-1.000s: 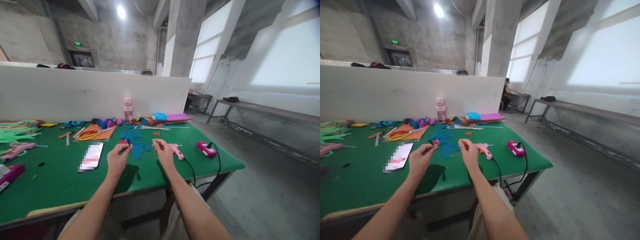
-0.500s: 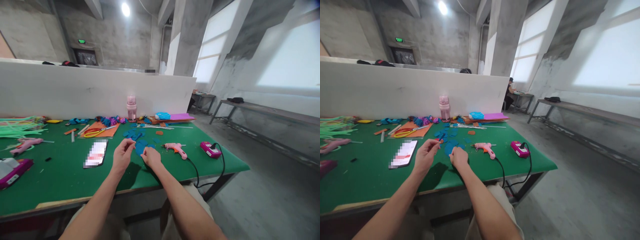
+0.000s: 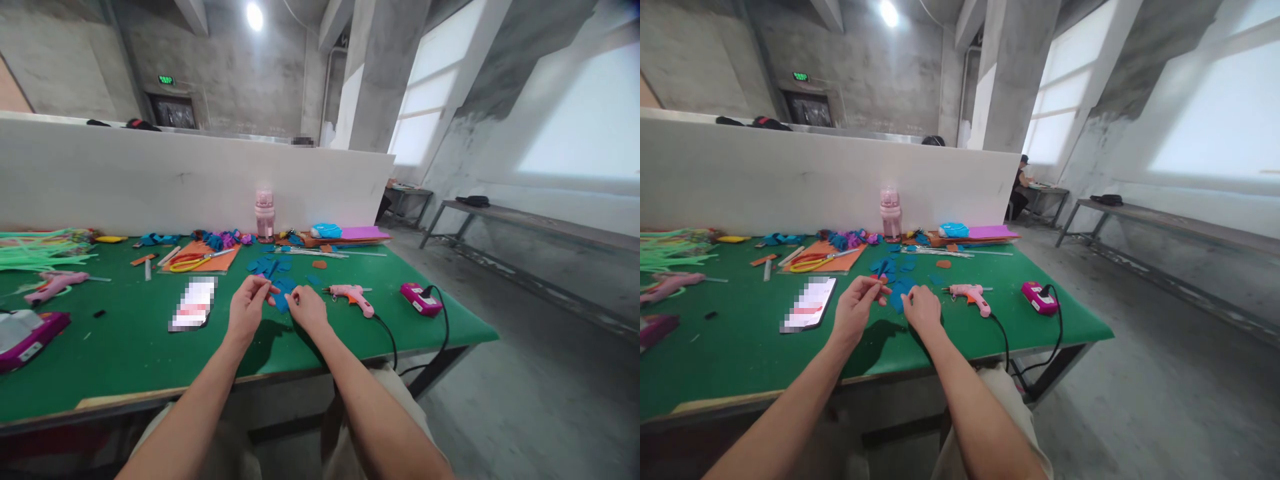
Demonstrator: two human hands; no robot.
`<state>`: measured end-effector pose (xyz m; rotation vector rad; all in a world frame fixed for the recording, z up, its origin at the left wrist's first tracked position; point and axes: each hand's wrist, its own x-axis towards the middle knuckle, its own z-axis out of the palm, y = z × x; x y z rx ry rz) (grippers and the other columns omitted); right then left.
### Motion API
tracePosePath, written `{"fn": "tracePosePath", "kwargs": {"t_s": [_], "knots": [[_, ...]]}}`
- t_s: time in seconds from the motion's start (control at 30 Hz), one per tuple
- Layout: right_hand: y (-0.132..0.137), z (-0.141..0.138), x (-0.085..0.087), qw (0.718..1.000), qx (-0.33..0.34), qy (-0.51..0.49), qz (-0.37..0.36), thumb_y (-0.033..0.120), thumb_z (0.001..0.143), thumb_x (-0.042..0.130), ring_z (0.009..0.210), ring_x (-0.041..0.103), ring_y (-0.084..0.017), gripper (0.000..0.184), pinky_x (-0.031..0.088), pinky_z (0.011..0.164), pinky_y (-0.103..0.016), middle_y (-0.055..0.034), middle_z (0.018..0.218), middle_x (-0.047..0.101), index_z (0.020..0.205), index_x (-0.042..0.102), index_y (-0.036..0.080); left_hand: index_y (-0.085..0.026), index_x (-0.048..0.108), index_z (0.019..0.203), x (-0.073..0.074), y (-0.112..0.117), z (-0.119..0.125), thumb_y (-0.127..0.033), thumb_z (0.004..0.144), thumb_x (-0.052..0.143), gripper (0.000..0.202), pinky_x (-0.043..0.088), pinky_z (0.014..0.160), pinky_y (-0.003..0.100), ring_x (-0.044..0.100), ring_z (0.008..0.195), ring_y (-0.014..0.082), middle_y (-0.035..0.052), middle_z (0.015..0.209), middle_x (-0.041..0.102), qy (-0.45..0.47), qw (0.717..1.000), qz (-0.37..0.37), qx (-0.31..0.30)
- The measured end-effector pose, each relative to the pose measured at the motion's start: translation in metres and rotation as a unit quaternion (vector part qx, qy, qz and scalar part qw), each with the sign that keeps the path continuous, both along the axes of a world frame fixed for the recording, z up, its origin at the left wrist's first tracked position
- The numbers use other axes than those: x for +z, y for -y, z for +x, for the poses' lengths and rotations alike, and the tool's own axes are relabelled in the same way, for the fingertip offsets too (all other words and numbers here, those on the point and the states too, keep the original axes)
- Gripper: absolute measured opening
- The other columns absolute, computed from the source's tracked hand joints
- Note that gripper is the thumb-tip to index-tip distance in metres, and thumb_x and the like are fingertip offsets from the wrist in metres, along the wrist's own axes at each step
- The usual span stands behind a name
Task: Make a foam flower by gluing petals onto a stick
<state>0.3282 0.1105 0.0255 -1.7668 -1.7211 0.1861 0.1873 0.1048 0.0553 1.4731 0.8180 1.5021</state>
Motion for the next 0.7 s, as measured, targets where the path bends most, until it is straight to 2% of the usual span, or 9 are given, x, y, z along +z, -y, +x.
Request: {"fn": "tracePosePath", "kwargs": {"t_s": [0.1, 0.17, 0.23, 0.33, 0.47, 0.5, 0.53, 0.63, 0.7], "knots": [[0.005, -0.007, 0.008, 0.976, 0.116, -0.183, -0.005, 0.023, 0.080, 0.044, 0.068, 0.056, -0.011, 0.016, 0.042, 0.060, -0.023, -0.0024, 0.082, 0.060, 0.087, 0.058, 0.019, -0.016, 0.052, 0.077, -0.001, -0.001, 0.000, -0.029, 0.073, 0.057, 0.016, 0.044, 0.062, 0.026, 0.056, 0.053, 0.0090, 0.0012, 0.070, 0.065, 0.035, 0.999, -0.027, -0.014], [0.012, -0.014, 0.009, 0.907, 0.250, -0.324, -0.096, 0.021, 0.076, 0.048, 0.059, 0.057, -0.010, 0.028, 0.043, 0.053, -0.022, -0.0008, 0.086, 0.061, 0.104, 0.053, 0.021, -0.016, 0.052, 0.078, -0.001, -0.001, 0.000, -0.029, 0.073, 0.057, 0.015, 0.045, 0.062, 0.026, 0.056, 0.054, 0.0091, 0.0010, 0.070, 0.065, 0.049, 0.998, -0.037, -0.028], [0.021, -0.018, 0.009, 0.844, 0.319, -0.394, -0.174, 0.022, 0.069, 0.058, 0.053, 0.056, -0.009, 0.034, 0.044, 0.049, -0.021, 0.0005, 0.077, 0.061, 0.103, 0.054, 0.019, -0.015, 0.052, 0.079, -0.001, -0.001, -0.001, -0.029, 0.073, 0.057, 0.015, 0.045, 0.062, 0.026, 0.057, 0.056, 0.0094, 0.0014, 0.071, 0.065, 0.055, 0.997, -0.041, -0.029], [0.037, -0.006, 0.016, 0.841, 0.333, -0.377, -0.200, 0.031, 0.066, 0.063, 0.042, 0.048, -0.006, 0.019, 0.040, 0.043, -0.018, 0.0034, 0.055, 0.055, 0.073, 0.061, 0.013, -0.015, 0.052, 0.078, 0.001, -0.003, -0.005, -0.029, 0.073, 0.057, 0.016, 0.046, 0.064, 0.027, 0.058, 0.060, 0.0107, 0.0024, 0.073, 0.064, 0.074, 0.997, -0.034, -0.003], [0.050, 0.036, 0.035, 0.797, 0.448, -0.284, -0.290, 0.035, 0.070, 0.059, 0.047, 0.052, -0.007, 0.025, 0.043, 0.048, -0.019, -0.0003, 0.063, 0.062, 0.080, 0.065, 0.014, -0.015, 0.052, 0.077, 0.005, -0.006, -0.009, -0.030, 0.072, 0.058, 0.017, 0.046, 0.063, 0.026, 0.059, 0.064, 0.0117, 0.0023, 0.073, 0.064, 0.093, 0.995, -0.024, 0.026], [0.049, 0.044, 0.036, 0.799, 0.447, -0.262, -0.303, 0.036, 0.070, 0.059, 0.048, 0.053, -0.008, 0.026, 0.042, 0.046, -0.018, -0.0012, 0.064, 0.063, 0.082, 0.065, 0.013, -0.015, 0.052, 0.076, 0.005, -0.007, -0.010, -0.030, 0.072, 0.058, 0.016, 0.045, 0.062, 0.025, 0.058, 0.062, 0.0110, 0.0020, 0.073, 0.064, 0.093, 0.995, -0.023, 0.029], [0.045, 0.050, 0.036, 0.829, 0.416, -0.254, -0.276, 0.036, 0.070, 0.058, 0.047, 0.052, -0.008, 0.025, 0.039, 0.043, -0.017, -0.0013, 0.064, 0.063, 0.080, 0.064, 0.013, -0.015, 0.052, 0.076, 0.005, -0.007, -0.009, -0.029, 0.072, 0.058, 0.016, 0.044, 0.060, 0.024, 0.057, 0.060, 0.0101, 0.0018, 0.073, 0.064, 0.091, 0.995, -0.023, 0.031], [0.023, 0.048, 0.024, 0.936, 0.220, -0.246, -0.122, 0.033, 0.074, 0.053, 0.046, 0.050, -0.007, 0.019, 0.038, 0.044, -0.017, 0.0011, 0.058, 0.060, 0.074, 0.061, 0.015, -0.015, 0.052, 0.076, 0.004, -0.006, -0.007, -0.028, 0.073, 0.058, 0.015, 0.042, 0.057, 0.022, 0.053, 0.054, 0.0074, 0.0017, 0.072, 0.063, 0.080, 0.996, -0.020, 0.028], [0.008, 0.037, 0.014, 0.964, 0.128, -0.223, -0.070, 0.028, 0.076, 0.048, 0.047, 0.051, -0.008, 0.017, 0.039, 0.046, -0.018, 0.0010, 0.060, 0.060, 0.077, 0.059, 0.016, -0.015, 0.052, 0.077, 0.002, -0.005, -0.005, -0.028, 0.074, 0.057, 0.014, 0.042, 0.057, 0.022, 0.052, 0.053, 0.0071, 0.0022, 0.072, 0.063, 0.075, 0.997, -0.021, 0.023]]}}
